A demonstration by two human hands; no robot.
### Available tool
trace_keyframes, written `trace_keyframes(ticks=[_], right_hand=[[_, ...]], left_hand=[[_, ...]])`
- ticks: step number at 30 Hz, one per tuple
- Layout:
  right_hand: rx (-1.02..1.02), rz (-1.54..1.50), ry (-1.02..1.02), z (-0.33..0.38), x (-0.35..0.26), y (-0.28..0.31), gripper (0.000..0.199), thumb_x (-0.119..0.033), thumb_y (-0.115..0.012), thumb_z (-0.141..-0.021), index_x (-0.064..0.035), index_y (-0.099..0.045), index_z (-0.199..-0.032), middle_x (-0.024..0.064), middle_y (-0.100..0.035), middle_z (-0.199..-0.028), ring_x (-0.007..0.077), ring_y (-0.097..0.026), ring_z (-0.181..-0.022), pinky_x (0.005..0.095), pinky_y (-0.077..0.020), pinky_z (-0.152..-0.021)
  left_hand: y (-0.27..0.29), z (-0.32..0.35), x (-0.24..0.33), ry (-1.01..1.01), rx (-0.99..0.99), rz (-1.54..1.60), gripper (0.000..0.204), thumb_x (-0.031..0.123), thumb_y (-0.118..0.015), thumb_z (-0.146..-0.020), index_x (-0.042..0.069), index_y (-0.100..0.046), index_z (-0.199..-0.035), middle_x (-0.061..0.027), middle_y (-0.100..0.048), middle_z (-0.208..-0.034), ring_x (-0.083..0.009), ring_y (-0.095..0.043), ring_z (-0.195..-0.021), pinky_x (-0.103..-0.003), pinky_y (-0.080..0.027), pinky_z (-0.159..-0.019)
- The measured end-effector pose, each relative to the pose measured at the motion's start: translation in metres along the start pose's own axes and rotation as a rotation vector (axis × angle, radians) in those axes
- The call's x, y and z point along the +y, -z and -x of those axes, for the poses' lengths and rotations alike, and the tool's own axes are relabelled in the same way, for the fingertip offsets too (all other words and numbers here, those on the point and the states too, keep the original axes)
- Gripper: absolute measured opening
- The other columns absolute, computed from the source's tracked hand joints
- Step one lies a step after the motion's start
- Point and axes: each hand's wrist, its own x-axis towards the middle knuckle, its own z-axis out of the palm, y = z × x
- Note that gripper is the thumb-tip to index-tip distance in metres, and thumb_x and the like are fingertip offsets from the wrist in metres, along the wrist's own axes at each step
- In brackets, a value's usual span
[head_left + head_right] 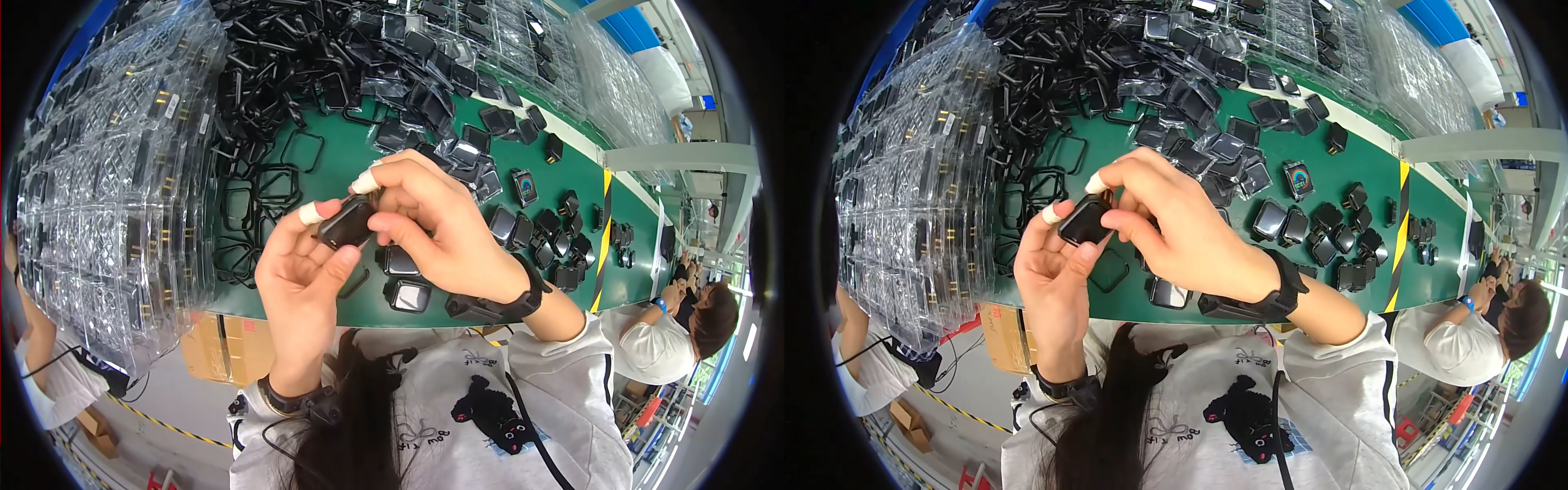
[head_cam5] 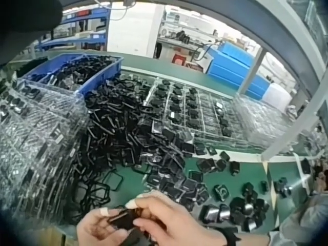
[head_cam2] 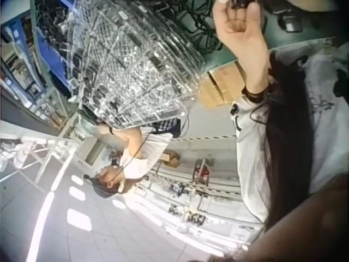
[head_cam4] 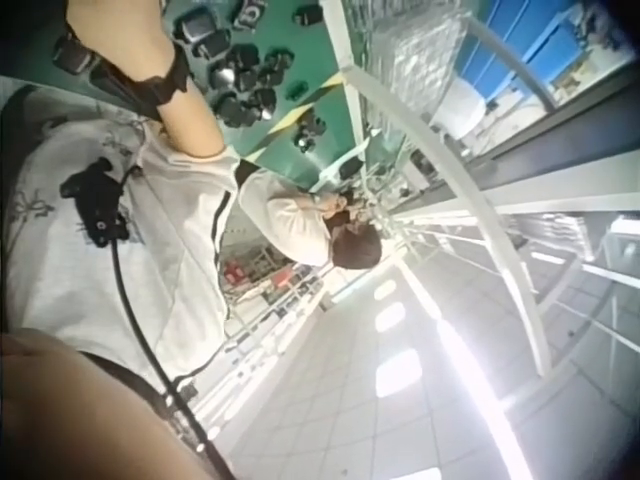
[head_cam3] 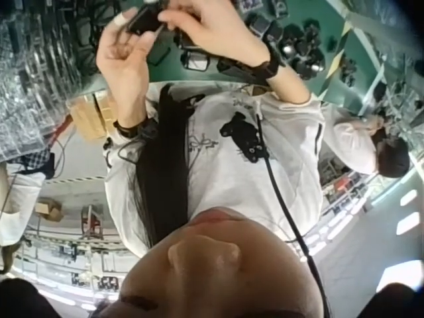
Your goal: The person removes a plastic sheet from a tray of smartwatches, picks up a smartwatch, and presses its screen. They then pick up a frame, fit it onto the smartwatch by hand, and place the assembled unit onto the table.
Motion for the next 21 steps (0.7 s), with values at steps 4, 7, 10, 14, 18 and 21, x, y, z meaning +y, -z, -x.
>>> trace_keyframes(ticks=[4,7,10,14,18,21], right_hand=[[-0.047,-0.221,-0.189,-0.006,-0.007,0.001,0.027,0.010,-0.055,-0.086,0.0027,-0.054,-0.112,0.0083,-0.049,-0.109,0.0091,-0.058,-0.074,0.0226,-0.0483,-0.062],[-0.115,-0.376,-0.350,-0.020,-0.012,0.015,0.027,0.008,-0.059,-0.083,0.0028,-0.056,-0.109,0.0091,-0.051,-0.105,0.0127,-0.059,-0.075,0.0250,-0.0491,-0.063],[-0.143,-0.038,-0.180,-0.035,0.012,0.032,0.027,0.007,-0.063,-0.080,0.0026,-0.058,-0.106,0.0101,-0.053,-0.099,0.0174,-0.060,-0.076,0.0270,-0.0497,-0.065],[-0.114,0.759,0.218,-0.036,0.022,0.048,0.030,0.007,-0.067,-0.073,0.0019,-0.060,-0.101,0.0117,-0.057,-0.091,0.0254,-0.061,-0.078,0.0298,-0.0502,-0.067],[-0.143,0.619,0.187,-0.027,0.006,0.053,0.027,0.008,-0.069,-0.067,0.0012,-0.062,-0.092,0.0121,-0.058,-0.087,0.0302,-0.061,-0.083,0.0326,-0.0510,-0.069],[-0.115,0.576,0.650,-0.007,-0.022,0.051,0.022,0.008,-0.071,-0.065,0.0003,-0.062,-0.084,0.0103,-0.057,-0.089,0.0301,-0.061,-0.088,0.0350,-0.0527,-0.067]], left_hand=[[0.005,-0.001,0.002,0.001,0.001,-0.043,0.038,-0.014,-0.055,-0.084,-0.007,-0.049,-0.121,-0.0211,-0.059,-0.115,-0.0238,-0.062,-0.104,-0.037,-0.054,-0.091],[0.005,-0.003,0.003,-0.021,-0.032,-0.056,0.040,-0.014,-0.054,-0.084,-0.007,-0.047,-0.123,-0.0214,-0.059,-0.115,-0.0254,-0.061,-0.105,-0.040,-0.053,-0.094],[0.009,-0.007,0.003,-0.019,0.041,0.008,0.040,-0.012,-0.054,-0.086,-0.007,-0.047,-0.124,-0.0217,-0.059,-0.115,-0.0272,-0.061,-0.106,-0.040,-0.054,-0.092],[0.011,-0.013,0.013,-0.071,0.071,-0.047,0.041,-0.010,-0.055,-0.086,-0.006,-0.046,-0.126,-0.0219,-0.059,-0.115,-0.0293,-0.061,-0.107,-0.041,-0.054,-0.091],[0.013,-0.012,0.011,-0.082,0.088,-0.038,0.042,-0.009,-0.055,-0.086,-0.006,-0.045,-0.127,-0.0214,-0.059,-0.115,-0.0292,-0.060,-0.107,-0.041,-0.055,-0.090],[0.012,-0.008,0.011,-0.077,0.090,-0.020,0.042,-0.009,-0.056,-0.086,-0.006,-0.045,-0.127,-0.0209,-0.059,-0.114,-0.0287,-0.060,-0.107,-0.042,-0.055,-0.090]])
